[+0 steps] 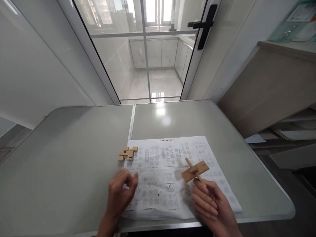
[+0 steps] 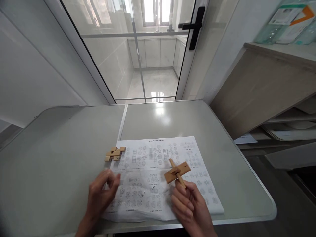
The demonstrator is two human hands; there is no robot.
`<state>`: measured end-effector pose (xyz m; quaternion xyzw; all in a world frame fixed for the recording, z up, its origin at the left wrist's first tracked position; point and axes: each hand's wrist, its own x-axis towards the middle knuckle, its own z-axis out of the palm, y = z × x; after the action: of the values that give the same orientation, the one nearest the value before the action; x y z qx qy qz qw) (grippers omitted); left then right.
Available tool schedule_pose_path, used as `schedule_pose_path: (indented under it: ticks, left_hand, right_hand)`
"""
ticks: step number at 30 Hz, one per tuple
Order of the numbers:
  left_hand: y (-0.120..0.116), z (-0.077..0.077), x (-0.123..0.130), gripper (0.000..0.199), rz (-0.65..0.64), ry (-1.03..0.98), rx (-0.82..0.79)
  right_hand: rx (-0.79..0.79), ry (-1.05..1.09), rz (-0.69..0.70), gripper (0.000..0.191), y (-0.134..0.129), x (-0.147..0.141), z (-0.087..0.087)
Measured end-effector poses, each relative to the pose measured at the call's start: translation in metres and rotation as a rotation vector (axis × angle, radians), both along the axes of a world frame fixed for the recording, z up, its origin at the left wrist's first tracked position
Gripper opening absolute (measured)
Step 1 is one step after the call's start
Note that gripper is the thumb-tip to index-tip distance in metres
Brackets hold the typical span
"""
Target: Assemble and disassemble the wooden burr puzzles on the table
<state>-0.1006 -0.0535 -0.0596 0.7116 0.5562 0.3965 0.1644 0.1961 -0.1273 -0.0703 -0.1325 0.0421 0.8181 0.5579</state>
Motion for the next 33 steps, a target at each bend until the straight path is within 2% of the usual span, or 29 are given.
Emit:
schedule_pose_path:
  ticks: [2,3,6,7,9,12,18,27,30,33]
  left_hand:
    - [-0.005,0.007,0.012,0.021,-0.196,-0.014,-0.058]
    - [-0.008,0.01,0.017,0.02,-0.276,-0.016,-0.107]
    - [-0.011,0.016,0.029,0.095,-0.493,-0.03,-0.278]
    - [-0.01,0.017,0.031,0.112,-0.555,-0.033,-0.331]
    - [-0.008,0.02,0.032,0.126,-0.657,-0.034,-0.422]
    - [-0.004,0.023,0.029,0.121,-0.756,-0.031,-0.519]
    - [0.0,0.02,0.024,0.092,-0.773,-0.078,-0.588]
    - [-0.007,0.011,0.023,0.094,-0.692,-0.063,-0.592]
    - [-0.008,0.005,0.022,0.093,-0.679,-0.069,-0.604]
    - [-0.008,-0.002,0.021,0.091,-0.677,-0.097,-0.605]
  right_hand:
    - [0.05,0.095,0.092,0.045,-0.002,-0.017,-0.004]
    - [0.064,0.133,0.123,0.044,-0.003,-0.024,-0.007]
    - [0.083,0.214,0.282,0.045,-0.005,-0.043,-0.018]
    - [0.087,0.239,0.333,0.046,-0.006,-0.048,-0.023]
    - [0.107,0.312,0.404,0.048,-0.008,-0.055,-0.03]
    - [0.122,0.406,0.474,0.049,-0.011,-0.061,-0.036]
    - [0.128,0.463,0.559,0.047,-0.011,-0.064,-0.04]
    - [0.117,0.49,0.619,0.044,-0.01,-0.063,-0.052]
    - [0.122,0.53,0.607,0.041,-0.011,-0.064,-0.059]
    - [0.098,0.483,0.62,0.042,-0.011,-0.064,-0.066]
